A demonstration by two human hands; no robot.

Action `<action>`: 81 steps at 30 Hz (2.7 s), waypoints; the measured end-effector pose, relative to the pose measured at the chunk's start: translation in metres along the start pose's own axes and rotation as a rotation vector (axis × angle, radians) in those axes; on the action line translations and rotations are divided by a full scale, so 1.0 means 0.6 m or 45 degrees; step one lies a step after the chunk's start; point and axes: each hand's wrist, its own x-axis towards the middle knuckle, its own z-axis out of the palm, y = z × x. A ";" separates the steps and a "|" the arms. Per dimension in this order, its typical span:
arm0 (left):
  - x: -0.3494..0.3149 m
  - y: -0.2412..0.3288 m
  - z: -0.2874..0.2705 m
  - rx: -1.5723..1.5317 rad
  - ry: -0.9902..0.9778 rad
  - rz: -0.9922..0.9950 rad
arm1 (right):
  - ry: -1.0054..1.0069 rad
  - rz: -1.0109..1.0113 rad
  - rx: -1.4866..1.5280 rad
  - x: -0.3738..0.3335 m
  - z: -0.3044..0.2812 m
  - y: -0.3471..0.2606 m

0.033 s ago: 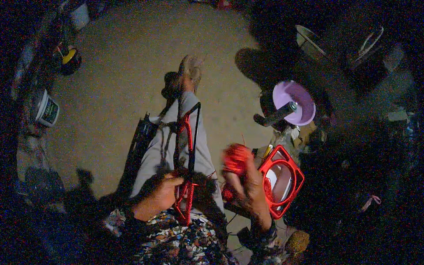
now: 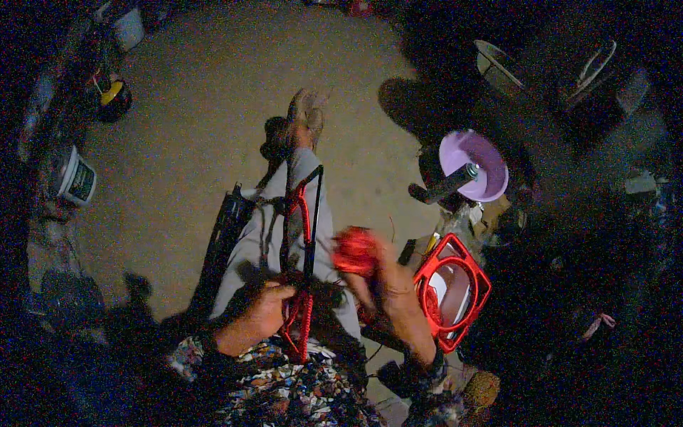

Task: Wrapping and weaving red string around a black metal frame.

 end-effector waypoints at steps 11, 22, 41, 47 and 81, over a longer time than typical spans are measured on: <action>0.019 -0.008 0.020 -0.257 0.381 0.307 | -0.385 -0.917 -1.362 0.100 0.140 0.006; 0.020 0.001 0.004 -0.272 0.301 0.244 | -0.994 -0.736 -1.319 0.123 0.130 -0.027; 0.002 0.030 0.034 0.071 0.169 0.034 | -0.675 0.340 1.200 -0.001 0.143 0.127; -0.001 0.031 0.029 0.045 0.189 -0.010 | -0.803 0.779 1.899 -0.005 0.188 0.143; -0.001 0.023 -0.002 -0.215 0.009 -0.019 | 0.028 1.231 0.011 -0.354 -0.179 0.283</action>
